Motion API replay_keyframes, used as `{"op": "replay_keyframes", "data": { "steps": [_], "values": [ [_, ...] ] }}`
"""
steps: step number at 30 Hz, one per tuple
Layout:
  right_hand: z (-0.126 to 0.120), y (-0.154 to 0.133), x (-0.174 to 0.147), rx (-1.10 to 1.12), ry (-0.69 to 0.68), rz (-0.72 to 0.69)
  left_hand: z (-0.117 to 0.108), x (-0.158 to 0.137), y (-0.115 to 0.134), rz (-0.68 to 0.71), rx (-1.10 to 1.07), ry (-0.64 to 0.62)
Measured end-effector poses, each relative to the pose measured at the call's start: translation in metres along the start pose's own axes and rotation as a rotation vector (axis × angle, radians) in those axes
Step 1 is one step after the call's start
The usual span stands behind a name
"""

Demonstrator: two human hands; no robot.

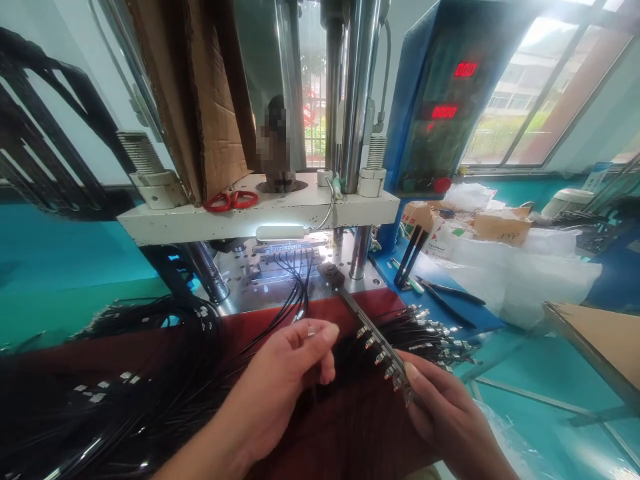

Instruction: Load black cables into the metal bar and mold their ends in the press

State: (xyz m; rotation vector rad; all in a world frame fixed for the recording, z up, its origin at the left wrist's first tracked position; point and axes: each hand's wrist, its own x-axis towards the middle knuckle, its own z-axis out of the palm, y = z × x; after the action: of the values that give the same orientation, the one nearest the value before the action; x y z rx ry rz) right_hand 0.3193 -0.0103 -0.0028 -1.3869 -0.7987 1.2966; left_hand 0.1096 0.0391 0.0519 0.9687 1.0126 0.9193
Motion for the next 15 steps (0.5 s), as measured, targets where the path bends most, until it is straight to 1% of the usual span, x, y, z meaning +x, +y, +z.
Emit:
{"op": "replay_keyframes", "data": {
  "steps": [2,3,5,7,10,15],
  "values": [
    [0.001,0.000,0.000,0.023,-0.003,0.036,-0.007,-0.007,-0.004,-0.115,-0.190,-0.111],
    [0.001,0.000,0.000,0.038,-0.011,0.046,-0.010,-0.009,-0.008,-0.149,-0.238,-0.128],
    [0.002,-0.001,0.000,0.061,-0.026,0.052,-0.015,-0.010,-0.014,-0.175,-0.263,-0.095],
    [0.003,-0.001,0.000,0.066,-0.032,0.049,-0.017,-0.006,-0.017,-0.180,-0.242,-0.054],
    [0.003,-0.002,-0.001,0.062,-0.025,0.056,-0.012,0.003,-0.015,-0.167,-0.190,-0.034],
    [0.002,-0.001,0.000,0.052,-0.034,0.055,0.005,0.022,-0.014,-0.056,-0.007,0.031]
  ]
}}
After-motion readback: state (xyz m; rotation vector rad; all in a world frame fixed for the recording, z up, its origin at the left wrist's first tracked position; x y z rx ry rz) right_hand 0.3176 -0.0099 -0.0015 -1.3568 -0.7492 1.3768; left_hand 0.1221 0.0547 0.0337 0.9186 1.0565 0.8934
